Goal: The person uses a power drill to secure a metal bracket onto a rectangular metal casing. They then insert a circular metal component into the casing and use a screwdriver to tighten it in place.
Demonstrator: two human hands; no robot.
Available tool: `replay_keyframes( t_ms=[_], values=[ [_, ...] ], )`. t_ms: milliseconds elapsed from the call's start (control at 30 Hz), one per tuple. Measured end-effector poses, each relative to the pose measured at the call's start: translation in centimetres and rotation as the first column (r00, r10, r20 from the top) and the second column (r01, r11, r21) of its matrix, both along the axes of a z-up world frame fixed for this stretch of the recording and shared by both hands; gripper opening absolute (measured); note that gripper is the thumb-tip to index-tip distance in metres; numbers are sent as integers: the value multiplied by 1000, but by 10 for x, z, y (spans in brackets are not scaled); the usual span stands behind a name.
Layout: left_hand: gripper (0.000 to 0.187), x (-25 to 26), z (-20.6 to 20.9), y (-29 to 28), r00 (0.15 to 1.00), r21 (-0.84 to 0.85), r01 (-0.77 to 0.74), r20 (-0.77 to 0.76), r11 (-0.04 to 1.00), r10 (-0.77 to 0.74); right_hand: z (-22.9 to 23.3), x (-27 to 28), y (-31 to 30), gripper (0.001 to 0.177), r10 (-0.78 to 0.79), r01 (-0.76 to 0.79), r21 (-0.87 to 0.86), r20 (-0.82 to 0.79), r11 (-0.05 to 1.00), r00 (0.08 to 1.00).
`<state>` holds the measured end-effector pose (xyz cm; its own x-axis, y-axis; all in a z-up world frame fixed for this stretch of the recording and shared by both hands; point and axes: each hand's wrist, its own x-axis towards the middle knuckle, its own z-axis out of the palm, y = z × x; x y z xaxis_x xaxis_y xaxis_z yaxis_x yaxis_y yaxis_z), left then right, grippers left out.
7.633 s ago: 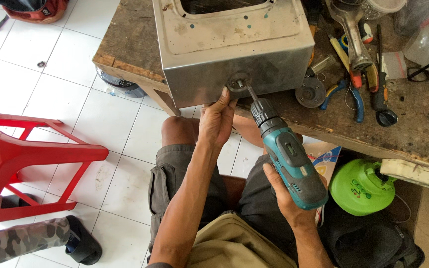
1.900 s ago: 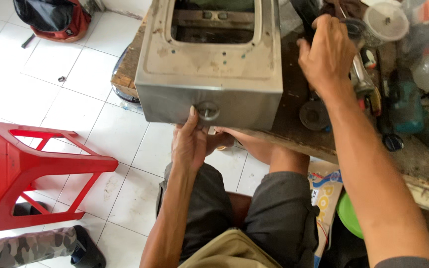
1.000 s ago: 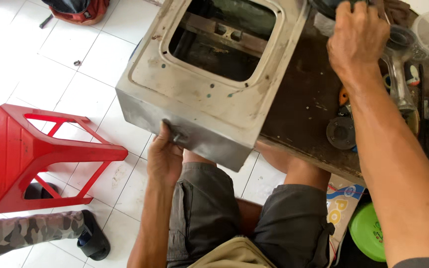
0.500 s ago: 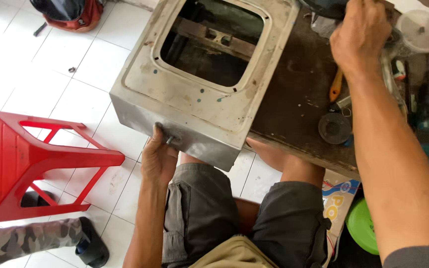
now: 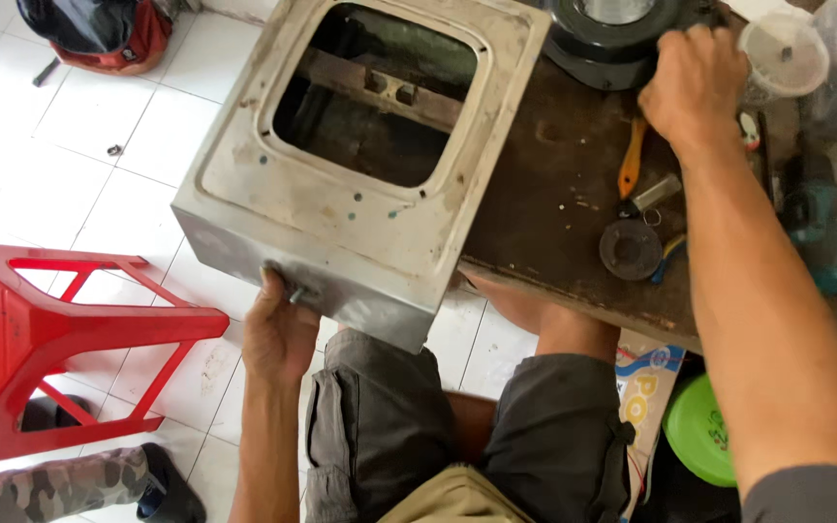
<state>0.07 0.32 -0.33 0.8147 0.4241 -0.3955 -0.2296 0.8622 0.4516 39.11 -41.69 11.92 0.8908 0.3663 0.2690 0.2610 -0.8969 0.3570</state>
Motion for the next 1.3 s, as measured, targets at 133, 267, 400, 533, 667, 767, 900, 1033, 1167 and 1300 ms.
replay_keyframes(
  t_ms=[133, 267, 400, 533, 667, 767, 900, 1033, 1167, 1300],
  values=[
    [25, -12, 2, -4, 998, 104, 63, -35, 993, -60, -11, -49, 2, 41, 190, -218, 383, 109, 898, 976],
    [27, -9, -48, 8, 999, 169, 39, -42, 985, -32, -21, -161, 60, 19, 182, -71, 954, 17, 292, 983],
    [27, -7, -23, -6, 997, 173, 71, -47, 982, -64, 4, -244, 128, 56, 306, 577, 816, -558, 33, 771],
    [27, -3, -12, -13, 997, 170, 82, -22, 982, -79, -17, -234, 137, 76, 488, 712, 615, -532, -339, 692],
    [30, 2, -15, -13, 991, 161, 124, 20, 979, -129, -3, -223, 129, 68, 610, 798, 455, -520, -395, 598],
    [31, -6, -37, -3, 987, 69, 157, 26, 985, -159, -60, -208, 110, 73, 658, 765, 444, -404, -467, 636],
    [22, -7, -44, 16, 981, -52, 156, 122, 986, -149, -10, -234, 109, 45, 671, 759, 399, -365, -514, 646],
    [35, -3, -1, 31, 974, 6, 226, 19, 974, -226, -5, -261, 112, 23, 721, 735, 420, -229, -533, 654],
    [55, 12, 35, 35, 957, 34, 291, -35, 956, -289, 14, -298, 128, 13, 693, 689, 435, -181, -580, 698],
    [58, 22, 52, 46, 956, 127, 289, -94, 949, -279, -73, -322, 121, 12, 673, 683, 407, -196, -606, 713]
  ],
)
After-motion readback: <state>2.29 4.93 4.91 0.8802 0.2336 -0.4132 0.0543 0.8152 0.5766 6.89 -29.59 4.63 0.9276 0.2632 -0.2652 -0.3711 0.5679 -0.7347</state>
